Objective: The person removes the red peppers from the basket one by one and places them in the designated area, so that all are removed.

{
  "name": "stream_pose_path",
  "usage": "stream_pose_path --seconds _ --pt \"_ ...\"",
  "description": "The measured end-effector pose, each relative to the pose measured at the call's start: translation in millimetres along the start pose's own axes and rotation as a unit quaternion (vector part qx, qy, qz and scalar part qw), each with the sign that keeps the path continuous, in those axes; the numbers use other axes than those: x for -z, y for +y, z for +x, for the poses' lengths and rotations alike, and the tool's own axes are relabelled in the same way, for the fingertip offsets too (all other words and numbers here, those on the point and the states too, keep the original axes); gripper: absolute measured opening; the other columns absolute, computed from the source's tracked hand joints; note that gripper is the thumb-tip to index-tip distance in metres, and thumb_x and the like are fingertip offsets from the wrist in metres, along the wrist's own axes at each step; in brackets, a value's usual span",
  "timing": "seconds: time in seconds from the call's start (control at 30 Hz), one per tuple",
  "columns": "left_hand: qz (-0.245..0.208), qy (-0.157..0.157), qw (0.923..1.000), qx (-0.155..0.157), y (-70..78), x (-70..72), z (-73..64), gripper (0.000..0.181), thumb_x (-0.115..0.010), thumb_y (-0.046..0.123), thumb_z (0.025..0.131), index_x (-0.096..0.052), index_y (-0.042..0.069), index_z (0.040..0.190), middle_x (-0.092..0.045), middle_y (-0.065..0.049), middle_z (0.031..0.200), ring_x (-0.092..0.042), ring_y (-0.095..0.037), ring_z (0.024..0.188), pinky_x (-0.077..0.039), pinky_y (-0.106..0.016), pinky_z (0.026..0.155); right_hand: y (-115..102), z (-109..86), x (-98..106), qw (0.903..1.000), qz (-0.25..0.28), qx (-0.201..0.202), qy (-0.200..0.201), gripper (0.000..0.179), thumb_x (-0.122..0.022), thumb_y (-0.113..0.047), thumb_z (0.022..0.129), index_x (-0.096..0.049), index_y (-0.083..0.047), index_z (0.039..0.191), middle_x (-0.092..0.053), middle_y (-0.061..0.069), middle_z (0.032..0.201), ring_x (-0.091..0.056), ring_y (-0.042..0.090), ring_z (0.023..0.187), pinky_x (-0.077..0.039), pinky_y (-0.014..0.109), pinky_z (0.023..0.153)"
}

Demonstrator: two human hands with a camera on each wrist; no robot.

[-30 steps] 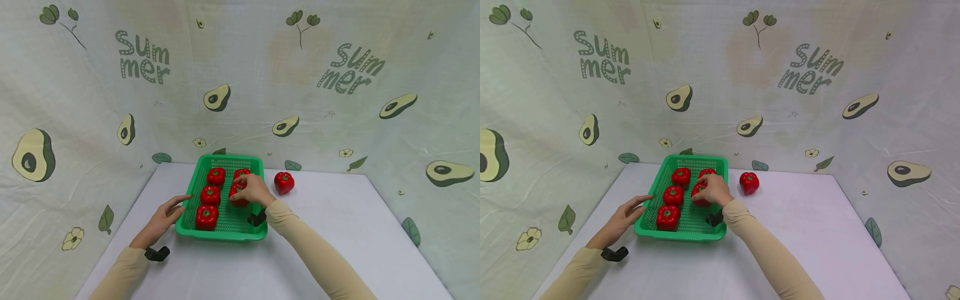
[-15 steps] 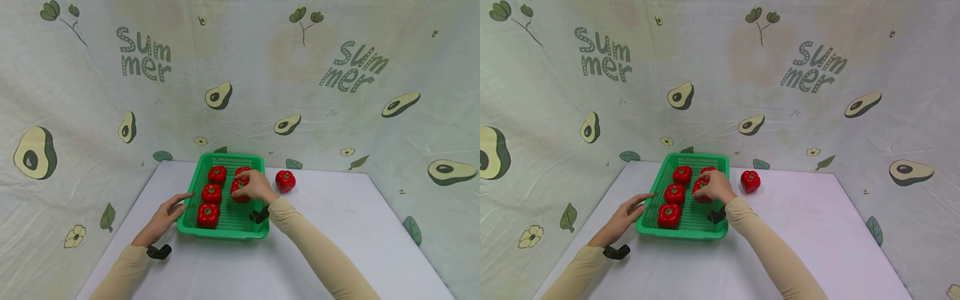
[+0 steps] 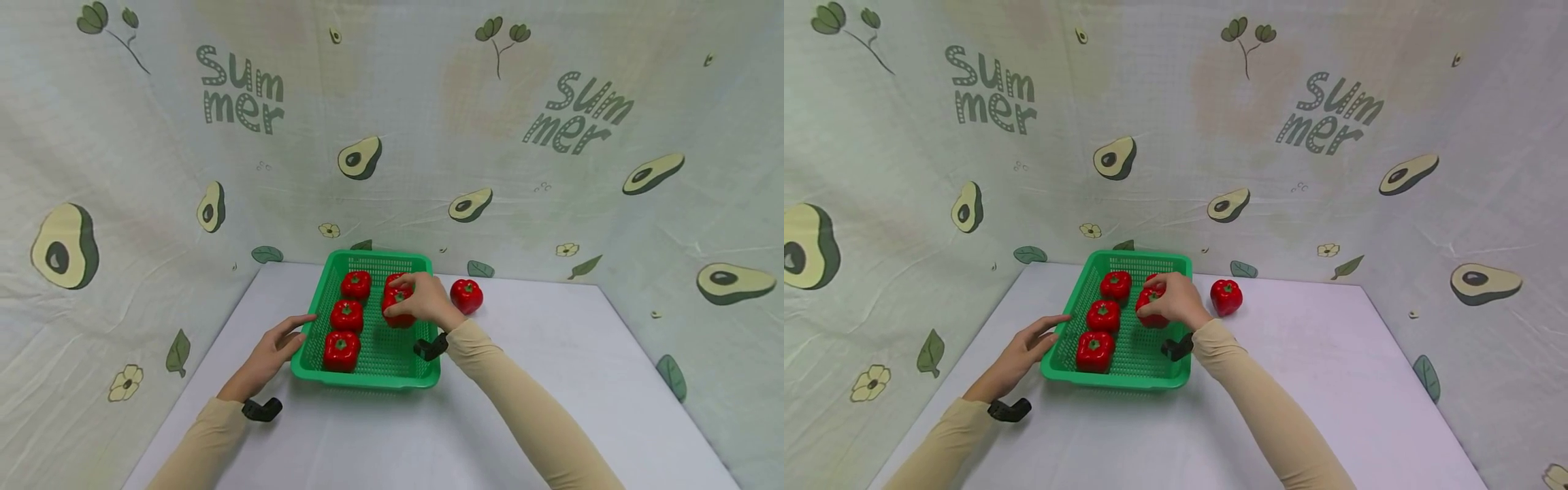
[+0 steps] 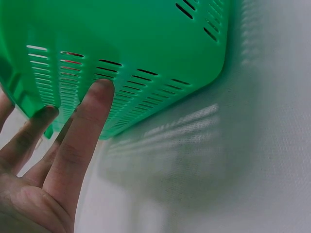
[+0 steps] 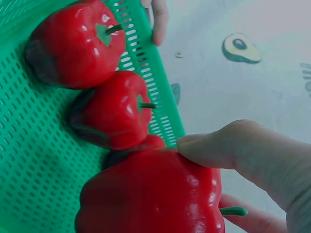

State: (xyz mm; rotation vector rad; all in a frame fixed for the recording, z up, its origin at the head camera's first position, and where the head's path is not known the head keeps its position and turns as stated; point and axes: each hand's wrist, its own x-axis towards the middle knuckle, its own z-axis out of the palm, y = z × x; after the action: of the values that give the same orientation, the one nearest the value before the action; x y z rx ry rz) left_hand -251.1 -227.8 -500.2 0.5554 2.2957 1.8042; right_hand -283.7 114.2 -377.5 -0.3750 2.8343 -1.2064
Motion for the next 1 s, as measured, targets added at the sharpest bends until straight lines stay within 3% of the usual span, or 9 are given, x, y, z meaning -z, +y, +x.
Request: stream_pose_path --seconds 0.4,0.67,1.0 --pt "-0.005 -0.002 1.0 0.0 -0.6 0.6 -0.6 0.044 -0.052 0.031 0.105 -0.044 0.027 0.149 -0.044 -0.011 0.15 -0.053 -0.032 0.128 -0.053 -0.041 0.093 -4 -2.7 24 0.9998 0.017 0.006 0.006 0.055 -0.088 -0.026 0.074 -0.07 -0.012 0.124 -0.061 0.01 0.117 -0.055 0.032 0.109 -0.058 0.035 0.068" --pt "-0.012 -0.005 0.9999 -0.002 -1.3 1.1 0.3 0.045 -0.053 0.032 0.105 -0.044 0.028 0.148 -0.043 -0.009 0.151 -0.053 -0.029 0.128 -0.053 -0.039 0.093 -3 -8.5 42 0.9995 0.02 0.011 0.02 0.054 -0.088 -0.031 0.075 -0.07 -0.017 0.124 -0.063 0.006 0.12 -0.051 0.026 0.115 -0.055 0.039 0.075" --pt "-0.012 -0.004 0.9999 -0.003 -2.7 2.1 1.5 0.044 -0.053 0.031 0.105 -0.045 0.028 0.148 -0.048 -0.009 0.146 -0.055 -0.027 0.126 -0.052 -0.037 0.093 -3 -10.8 65 0.9988 0.036 0.004 0.034 0.052 -0.085 -0.028 0.078 -0.068 -0.016 0.126 -0.059 0.009 0.12 -0.053 0.028 0.108 -0.055 0.038 0.073"
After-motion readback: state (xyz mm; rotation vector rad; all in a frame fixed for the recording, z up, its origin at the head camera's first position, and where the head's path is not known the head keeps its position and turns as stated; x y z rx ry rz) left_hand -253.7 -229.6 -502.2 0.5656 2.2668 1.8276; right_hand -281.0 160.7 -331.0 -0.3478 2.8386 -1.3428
